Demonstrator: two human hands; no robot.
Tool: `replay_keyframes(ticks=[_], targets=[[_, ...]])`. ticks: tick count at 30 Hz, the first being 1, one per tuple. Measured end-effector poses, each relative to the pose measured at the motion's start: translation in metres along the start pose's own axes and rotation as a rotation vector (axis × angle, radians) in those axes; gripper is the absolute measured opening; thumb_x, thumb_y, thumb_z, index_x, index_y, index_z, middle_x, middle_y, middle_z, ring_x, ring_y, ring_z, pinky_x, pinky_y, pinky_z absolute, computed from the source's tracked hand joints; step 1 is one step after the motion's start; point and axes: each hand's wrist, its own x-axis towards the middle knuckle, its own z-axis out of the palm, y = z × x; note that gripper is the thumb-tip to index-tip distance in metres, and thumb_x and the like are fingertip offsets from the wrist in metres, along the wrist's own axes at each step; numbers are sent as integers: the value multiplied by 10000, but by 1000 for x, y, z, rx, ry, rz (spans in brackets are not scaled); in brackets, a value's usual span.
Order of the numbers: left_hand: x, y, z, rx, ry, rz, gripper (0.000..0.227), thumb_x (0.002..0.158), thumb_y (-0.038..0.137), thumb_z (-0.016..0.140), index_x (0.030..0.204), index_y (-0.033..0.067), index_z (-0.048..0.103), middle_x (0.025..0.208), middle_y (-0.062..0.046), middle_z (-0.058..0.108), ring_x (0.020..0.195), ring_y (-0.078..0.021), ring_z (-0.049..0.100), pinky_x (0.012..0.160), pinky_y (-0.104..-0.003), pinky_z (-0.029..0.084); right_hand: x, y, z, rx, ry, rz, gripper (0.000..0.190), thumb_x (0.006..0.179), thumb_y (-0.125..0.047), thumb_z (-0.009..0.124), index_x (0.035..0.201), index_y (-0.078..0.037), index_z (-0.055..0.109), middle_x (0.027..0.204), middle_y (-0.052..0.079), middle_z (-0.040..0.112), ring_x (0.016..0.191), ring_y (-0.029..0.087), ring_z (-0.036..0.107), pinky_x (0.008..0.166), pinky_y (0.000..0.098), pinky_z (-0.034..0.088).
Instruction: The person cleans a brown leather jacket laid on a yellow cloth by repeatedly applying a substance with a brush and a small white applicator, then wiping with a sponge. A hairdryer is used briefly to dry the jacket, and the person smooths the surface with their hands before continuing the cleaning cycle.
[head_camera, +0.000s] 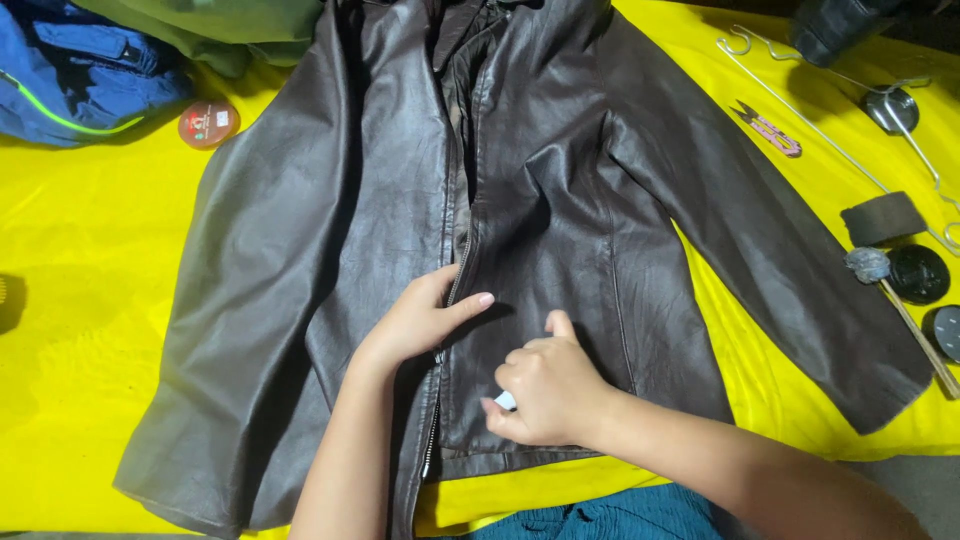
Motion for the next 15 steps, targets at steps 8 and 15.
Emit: replay_keyframes(ticks=[8, 15], targets=[[-2, 12, -2, 13, -36, -107, 377, 886, 407, 689, 1148, 138, 725, 1136, 38, 775, 1044, -77, 665, 951, -280, 502, -48, 26, -20, -56, -42, 111, 433, 799, -491, 678, 550, -138, 651, 530, 19, 612, 498, 293, 608, 728, 531, 324], [3, 11, -1, 31, -16, -143, 383, 891, 377, 686, 1181, 130, 723, 1189, 41, 779, 1080, -76, 678, 977, -270, 505, -101, 71, -46, -191, -132, 371, 492, 831, -562, 618, 544, -164, 651, 588, -21, 673, 562, 258, 651, 792, 526, 352]])
